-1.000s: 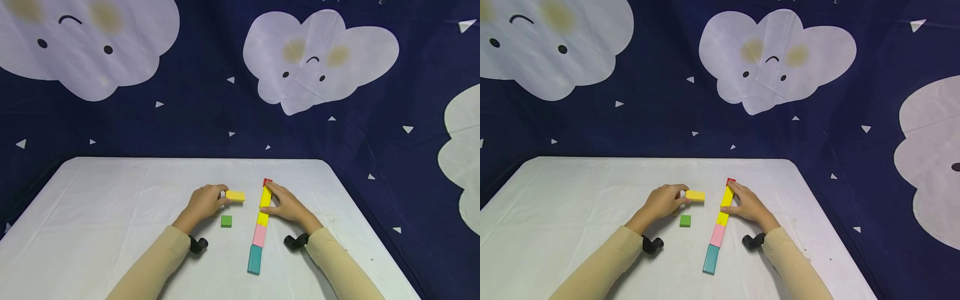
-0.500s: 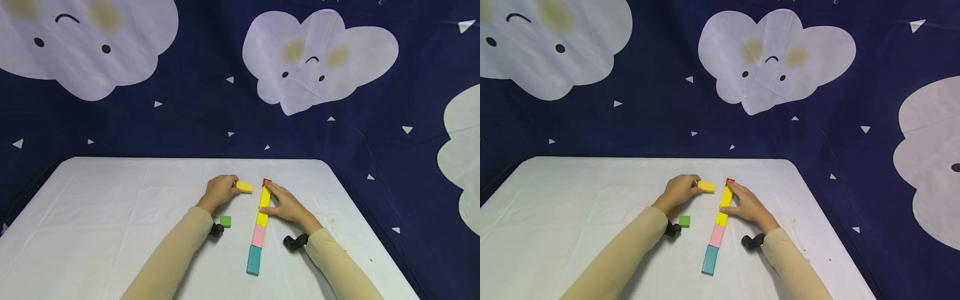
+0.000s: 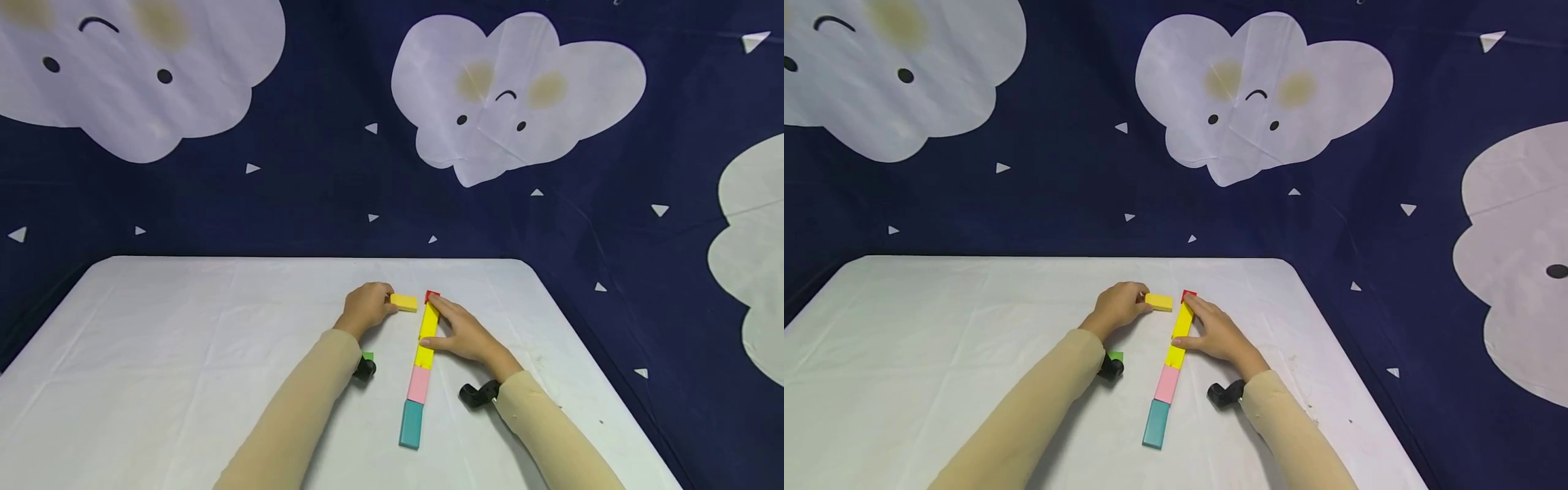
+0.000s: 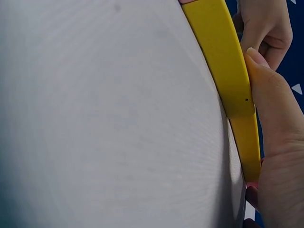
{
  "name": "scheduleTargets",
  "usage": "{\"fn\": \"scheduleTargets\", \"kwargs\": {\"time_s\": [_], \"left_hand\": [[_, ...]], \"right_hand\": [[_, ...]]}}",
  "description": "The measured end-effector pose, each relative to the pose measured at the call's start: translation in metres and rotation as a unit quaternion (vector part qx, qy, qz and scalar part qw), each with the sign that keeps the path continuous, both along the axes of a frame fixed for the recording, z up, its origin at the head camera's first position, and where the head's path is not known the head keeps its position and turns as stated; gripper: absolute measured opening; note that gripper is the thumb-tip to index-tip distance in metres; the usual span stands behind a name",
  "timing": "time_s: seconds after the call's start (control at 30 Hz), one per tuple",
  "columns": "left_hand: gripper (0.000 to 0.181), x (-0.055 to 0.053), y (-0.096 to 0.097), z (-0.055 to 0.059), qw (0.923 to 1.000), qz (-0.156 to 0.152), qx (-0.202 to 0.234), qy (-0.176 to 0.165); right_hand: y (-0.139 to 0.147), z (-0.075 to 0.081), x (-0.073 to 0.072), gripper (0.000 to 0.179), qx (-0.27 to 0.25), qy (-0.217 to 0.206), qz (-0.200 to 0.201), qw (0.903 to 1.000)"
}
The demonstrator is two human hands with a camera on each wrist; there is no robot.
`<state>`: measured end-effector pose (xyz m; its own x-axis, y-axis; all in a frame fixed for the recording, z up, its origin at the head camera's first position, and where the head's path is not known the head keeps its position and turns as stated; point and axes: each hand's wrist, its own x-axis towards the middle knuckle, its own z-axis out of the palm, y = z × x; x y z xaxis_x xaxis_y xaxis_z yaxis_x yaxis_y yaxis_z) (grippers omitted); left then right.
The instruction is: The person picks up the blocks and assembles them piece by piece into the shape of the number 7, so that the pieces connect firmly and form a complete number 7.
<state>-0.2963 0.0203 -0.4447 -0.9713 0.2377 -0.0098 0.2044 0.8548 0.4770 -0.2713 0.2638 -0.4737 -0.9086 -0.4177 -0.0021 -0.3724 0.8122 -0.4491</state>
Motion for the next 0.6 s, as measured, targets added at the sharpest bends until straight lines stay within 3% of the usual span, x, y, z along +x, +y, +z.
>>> {"fn": "scheduleTargets", "kwargs": {"time_s": [0.6], "left_hand": [[0.043,-0.004,0.0097,-0.005,0.9999,0.002,0.009,-0.008]], "right_hand": [[0.0005,-0.0004,-0.0008,0.103,0.001,0.004,0.002,1.0]]}}
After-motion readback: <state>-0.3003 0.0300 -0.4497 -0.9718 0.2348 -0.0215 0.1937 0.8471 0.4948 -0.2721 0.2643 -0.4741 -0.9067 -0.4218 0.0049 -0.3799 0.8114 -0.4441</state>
